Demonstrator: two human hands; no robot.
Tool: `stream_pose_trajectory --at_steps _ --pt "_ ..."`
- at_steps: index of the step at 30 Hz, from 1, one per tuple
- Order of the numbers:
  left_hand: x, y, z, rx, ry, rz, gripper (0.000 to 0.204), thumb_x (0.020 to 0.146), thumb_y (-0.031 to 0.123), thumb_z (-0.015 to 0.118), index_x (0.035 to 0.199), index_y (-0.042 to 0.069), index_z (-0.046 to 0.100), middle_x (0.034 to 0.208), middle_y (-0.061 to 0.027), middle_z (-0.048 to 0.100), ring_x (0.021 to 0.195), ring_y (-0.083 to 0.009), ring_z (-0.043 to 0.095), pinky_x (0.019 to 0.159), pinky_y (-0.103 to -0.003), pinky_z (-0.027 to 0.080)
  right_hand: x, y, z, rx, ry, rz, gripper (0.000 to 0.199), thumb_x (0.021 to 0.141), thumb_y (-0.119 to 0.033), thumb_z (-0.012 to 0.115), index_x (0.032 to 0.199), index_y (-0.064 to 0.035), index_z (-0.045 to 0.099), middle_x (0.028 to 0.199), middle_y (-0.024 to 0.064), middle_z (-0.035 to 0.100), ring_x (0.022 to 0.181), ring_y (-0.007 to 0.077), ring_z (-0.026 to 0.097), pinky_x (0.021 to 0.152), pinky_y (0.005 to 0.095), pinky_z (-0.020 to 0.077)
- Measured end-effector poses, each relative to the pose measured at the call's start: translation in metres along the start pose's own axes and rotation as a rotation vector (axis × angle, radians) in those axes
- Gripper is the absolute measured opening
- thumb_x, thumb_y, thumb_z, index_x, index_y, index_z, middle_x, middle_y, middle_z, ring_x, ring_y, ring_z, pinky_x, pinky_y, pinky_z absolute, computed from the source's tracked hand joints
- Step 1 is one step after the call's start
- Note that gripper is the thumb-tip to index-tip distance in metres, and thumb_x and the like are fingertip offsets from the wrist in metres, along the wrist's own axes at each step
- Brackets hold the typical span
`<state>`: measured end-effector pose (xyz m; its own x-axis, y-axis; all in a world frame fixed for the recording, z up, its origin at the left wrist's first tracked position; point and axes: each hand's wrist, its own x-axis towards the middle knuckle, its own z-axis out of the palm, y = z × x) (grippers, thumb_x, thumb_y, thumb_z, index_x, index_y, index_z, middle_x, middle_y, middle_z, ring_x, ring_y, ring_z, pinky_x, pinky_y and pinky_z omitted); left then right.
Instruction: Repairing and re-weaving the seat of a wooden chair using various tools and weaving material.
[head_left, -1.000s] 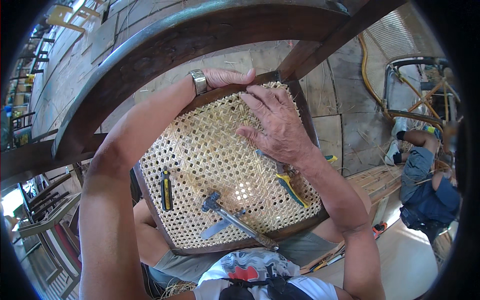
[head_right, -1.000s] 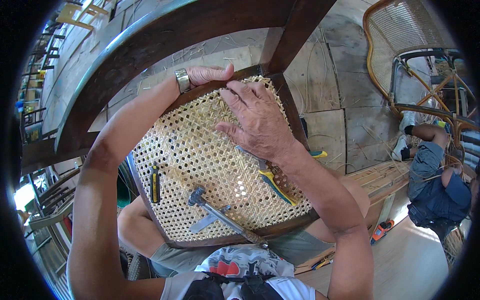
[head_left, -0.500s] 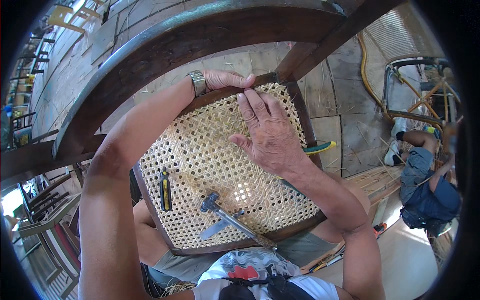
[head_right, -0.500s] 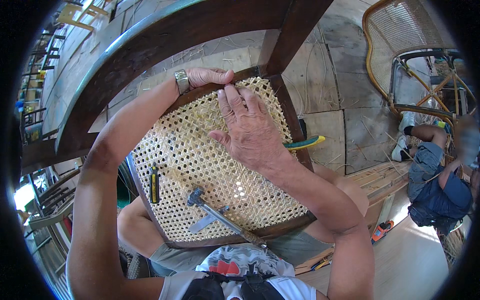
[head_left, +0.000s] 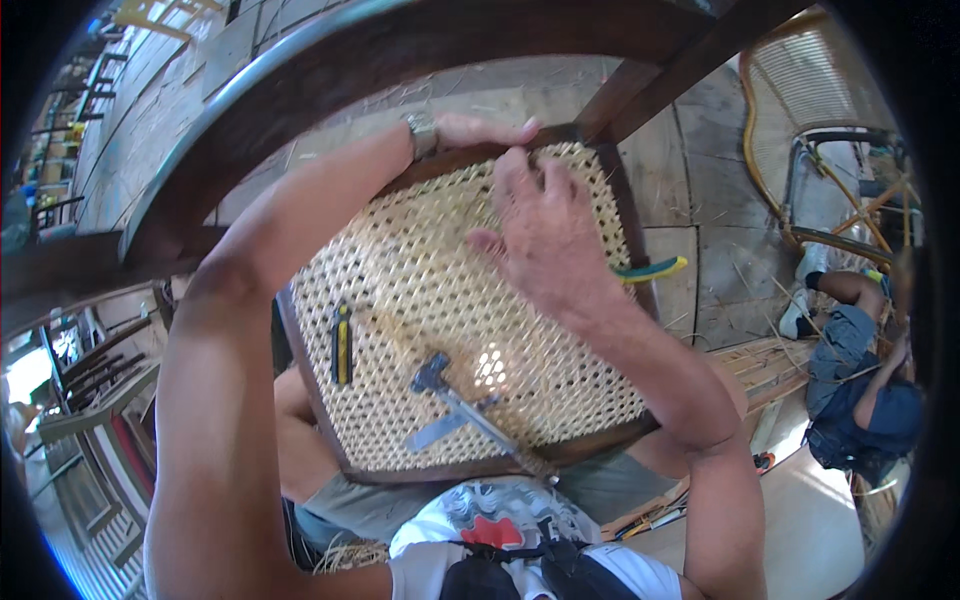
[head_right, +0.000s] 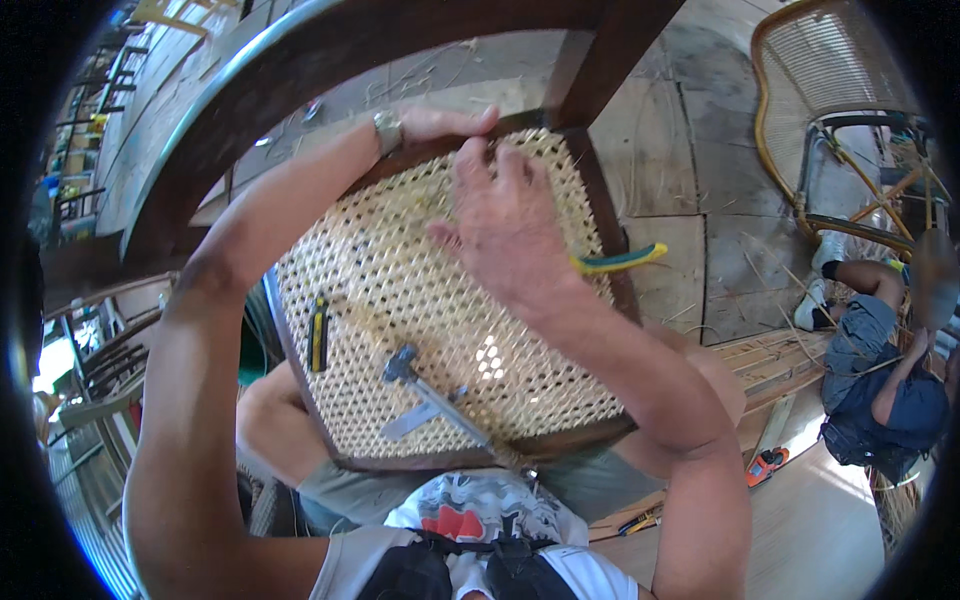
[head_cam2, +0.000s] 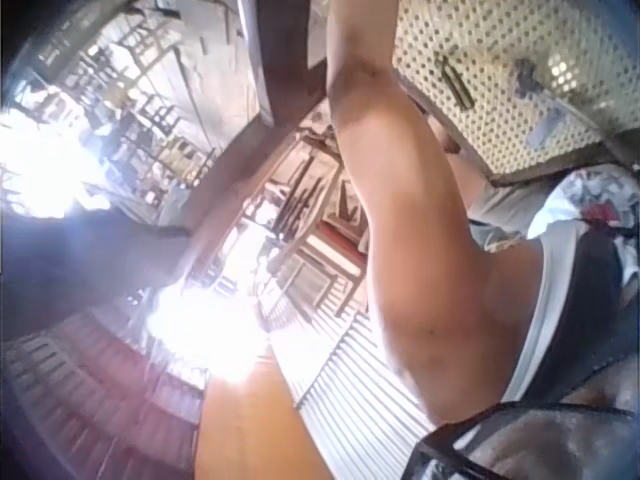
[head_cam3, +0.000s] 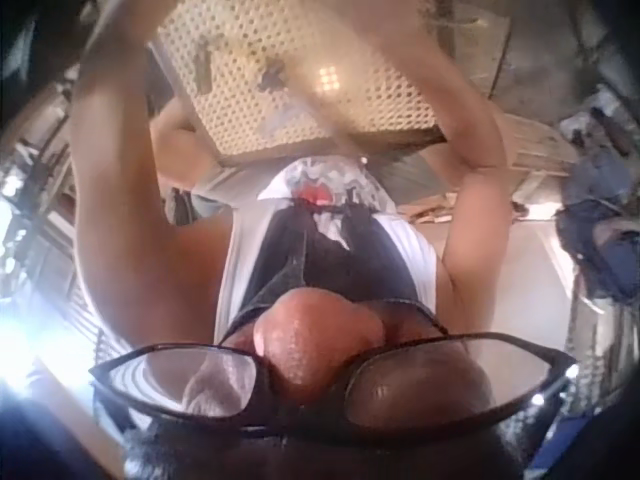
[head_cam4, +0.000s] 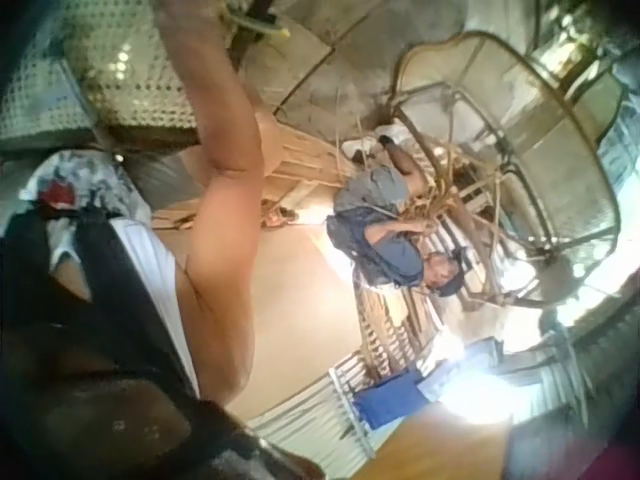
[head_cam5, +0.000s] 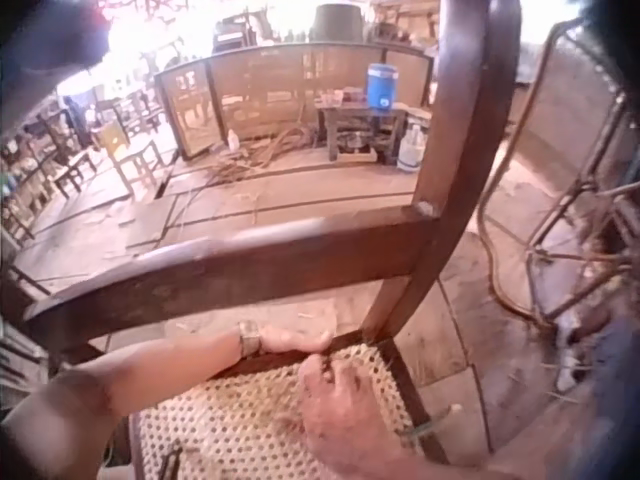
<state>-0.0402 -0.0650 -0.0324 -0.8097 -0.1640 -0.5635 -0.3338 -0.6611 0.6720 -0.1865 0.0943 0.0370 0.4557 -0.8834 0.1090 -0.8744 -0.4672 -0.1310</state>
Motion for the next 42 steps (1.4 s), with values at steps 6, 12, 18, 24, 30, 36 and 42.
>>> stream_pose_trajectory --at_steps 6,12,18,24,30,36,42 --pt "0.003 0.005 -0.008 0.316 0.130 0.234 0.070 0.090 0.059 0.065 0.140 0.010 0.055 0.129 -0.0079 0.066 0.114 -0.0195 0.063 0.099 -0.040 0.049 -0.015 -0.014 -0.021 -0.029 0.118 0.031 0.073 0.093 -0.045 0.062 0.143 0.0035 0.041 0.140 0.0208 0.044 0.129 0.0374 0.043 0.108 0.0474 0.0389" --pt "0.004 0.013 -0.001 0.370 0.137 0.186 0.078 0.087 0.058 0.070 0.146 0.011 0.049 0.145 -0.0073 0.055 0.128 -0.0210 0.053 0.109 -0.040 0.041 -0.044 -0.111 -0.005 0.615 -0.170 -0.329 0.081 0.087 -0.031 0.070 0.153 -0.0097 0.031 0.150 0.0238 0.037 0.130 0.0413 0.045 0.109 0.0485 0.0400" --pt "0.013 0.024 0.022 0.055 0.063 -0.040 0.066 0.082 0.062 0.073 0.123 0.011 0.068 0.115 -0.0091 0.073 0.095 -0.0193 0.071 0.087 -0.037 0.056 -0.006 -0.125 0.014 0.523 -0.027 -0.363 0.032 0.088 -0.020 0.061 0.118 -0.0081 0.060 0.113 0.0106 0.051 0.103 0.0278 0.057 0.089 0.0444 0.0490" --pt "0.009 0.025 0.017 -0.004 0.038 -0.137 0.074 0.077 0.065 0.076 0.124 0.008 0.067 0.117 -0.0099 0.072 0.098 -0.0196 0.071 0.089 -0.039 0.056 0.006 -0.139 0.017 0.463 0.047 -0.393 0.015 0.086 -0.018 0.059 0.097 -0.0081 0.062 0.105 0.0099 0.050 0.097 0.0244 0.059 0.082 0.0374 0.0502" --pt "0.007 0.010 0.001 -0.145 -0.042 -0.164 0.079 0.074 0.065 0.078 0.127 0.008 0.065 0.120 -0.0111 0.071 0.101 -0.0209 0.070 0.091 -0.040 0.056 -0.016 -0.130 -0.022 0.738 -0.082 -0.445 0.024 0.082 -0.016 0.060 0.102 -0.0040 0.060 0.107 0.0148 0.055 0.096 0.0285 0.062 0.084 0.0388 0.0543" --pt "0.006 0.014 0.002 -0.042 -0.024 -0.122 0.087 0.075 0.076 0.069 0.131 0.010 0.063 0.124 -0.0110 0.069 0.105 -0.0202 0.068 0.091 -0.039 0.055 -0.061 -0.022 -0.085 1.206 -0.046 -0.136 0.043 0.076 0.003 0.069 0.118 -0.0032 0.057 0.123 0.0169 0.057 0.113 0.0292 0.061 0.091 0.0371 0.0514" --pt "0.012 0.017 0.005 0.141 0.001 0.006 0.092 0.074 0.080 0.065 0.135 0.011 0.061 0.130 -0.0093 0.066 0.113 -0.0201 0.064 0.097 -0.039 0.051 -0.051 0.057 -0.067 1.200 0.504 0.388 0.028 0.091 0.003 0.069 0.116 -0.0002 0.057 0.103 0.0078 0.067 0.097 0.0105 0.063 0.083 0.0246 0.0535"
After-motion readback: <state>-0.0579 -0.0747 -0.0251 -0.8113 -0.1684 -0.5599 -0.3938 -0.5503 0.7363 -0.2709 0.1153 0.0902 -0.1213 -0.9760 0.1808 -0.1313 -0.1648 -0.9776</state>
